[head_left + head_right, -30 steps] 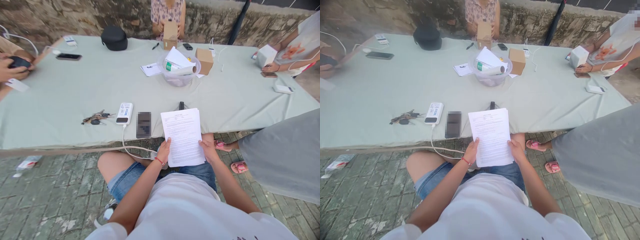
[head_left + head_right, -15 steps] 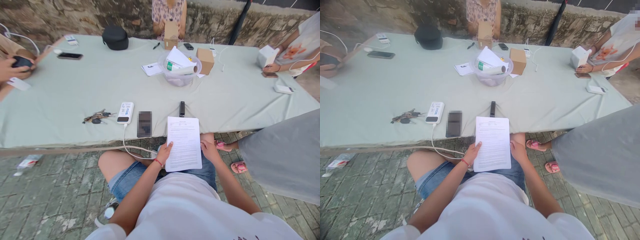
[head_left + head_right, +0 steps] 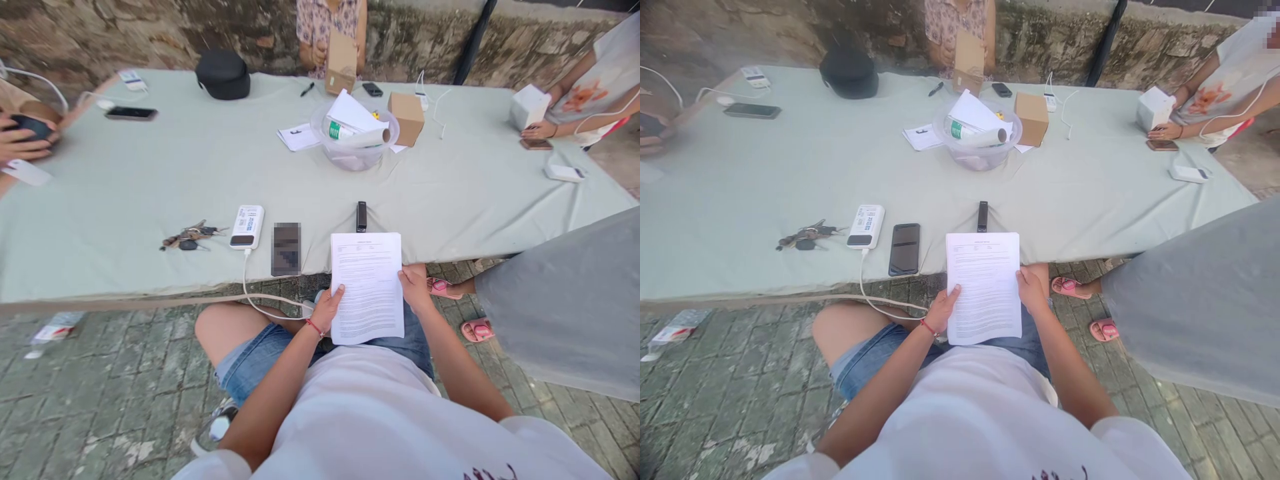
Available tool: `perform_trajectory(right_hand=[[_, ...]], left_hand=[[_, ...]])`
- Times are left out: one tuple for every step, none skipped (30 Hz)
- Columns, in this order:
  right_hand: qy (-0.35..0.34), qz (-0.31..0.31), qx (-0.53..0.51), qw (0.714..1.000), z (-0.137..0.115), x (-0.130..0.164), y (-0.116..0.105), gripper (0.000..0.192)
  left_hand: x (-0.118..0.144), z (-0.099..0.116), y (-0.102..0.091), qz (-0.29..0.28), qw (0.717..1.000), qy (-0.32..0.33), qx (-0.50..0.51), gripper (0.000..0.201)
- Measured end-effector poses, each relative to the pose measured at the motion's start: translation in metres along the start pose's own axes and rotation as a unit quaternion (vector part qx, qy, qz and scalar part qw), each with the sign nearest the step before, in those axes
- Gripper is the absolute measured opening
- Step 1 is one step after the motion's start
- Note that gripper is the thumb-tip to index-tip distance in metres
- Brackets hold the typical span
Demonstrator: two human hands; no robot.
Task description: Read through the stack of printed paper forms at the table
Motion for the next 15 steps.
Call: perform_trajectory(right_hand=[[-0.001,-0.013,-0.023,1.000,0.000,-0.001,0.002,0.048],[-0.001,-0.023,-0.039,0.999,0.000,-0.002,0.003,0.048],[0.001,-0.030,-0.044,0.999,0.000,-0.003,0.003,0.048],[0.004,-0.033,-0.037,0.999,-0.001,-0.005,0.001,0.048],[0.005,-0.033,-0.017,0.999,-0.003,-0.007,-0.001,0.048],[0.003,-0.028,0.014,1.000,-0.007,-0.010,-0.006,0.047],[-0.003,-0.014,0.054,0.998,-0.013,-0.013,-0.012,0.047],[-0.015,0.006,0.096,0.995,-0.022,-0.017,-0.018,0.047],[-0.035,0.031,0.134,0.990,-0.032,-0.020,-0.026,0.049],[-0.060,0.058,0.165,0.983,-0.045,-0.023,-0.033,0.051],[-0.090,0.079,0.193,0.974,-0.058,-0.027,-0.039,0.053],[-0.122,0.092,0.222,0.963,-0.072,-0.030,-0.043,0.054],[-0.150,0.094,0.251,0.952,-0.084,-0.034,-0.046,0.054],[-0.171,0.083,0.280,0.941,-0.095,-0.038,-0.047,0.053],[-0.183,0.060,0.311,0.931,-0.103,-0.043,-0.046,0.051]], left_hand=[[0.000,-0.002,-0.001,0.005,1.000,-0.003,0.006,0.074],[-0.001,-0.004,-0.001,0.009,1.000,-0.005,0.013,0.074],[-0.001,-0.005,-0.002,0.011,1.000,-0.006,0.020,0.074],[-0.001,-0.006,-0.001,0.010,1.000,-0.005,0.025,0.074],[-0.001,-0.007,-0.001,0.008,1.000,-0.005,0.027,0.074],[-0.001,-0.007,-0.001,0.005,1.000,-0.004,0.026,0.074],[-0.001,-0.007,0.000,0.001,1.000,-0.003,0.021,0.074],[-0.001,-0.006,0.001,-0.005,1.000,-0.002,0.012,0.073],[-0.001,-0.006,0.002,-0.011,1.000,-0.002,0.003,0.073],[-0.001,-0.006,0.003,-0.017,1.000,-0.002,-0.005,0.072],[-0.002,-0.005,0.004,-0.023,1.000,-0.003,-0.011,0.071],[-0.002,-0.005,0.005,-0.027,1.000,-0.004,-0.014,0.071],[-0.002,-0.005,0.006,-0.031,0.999,-0.004,-0.014,0.070],[-0.002,-0.005,0.007,-0.034,0.999,-0.003,-0.012,0.069],[-0.002,-0.004,0.008,-0.037,0.999,-0.003,-0.010,0.068]])
Point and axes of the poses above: each hand's wrist, its own x-axis away from the middle knuckle, its own y-axis out of the palm, z = x × y, the point moved 5 cm from there along -x, towards the middle knuckle, and after that the axes turned 12 degrees about -z, right-handed, at the moved point
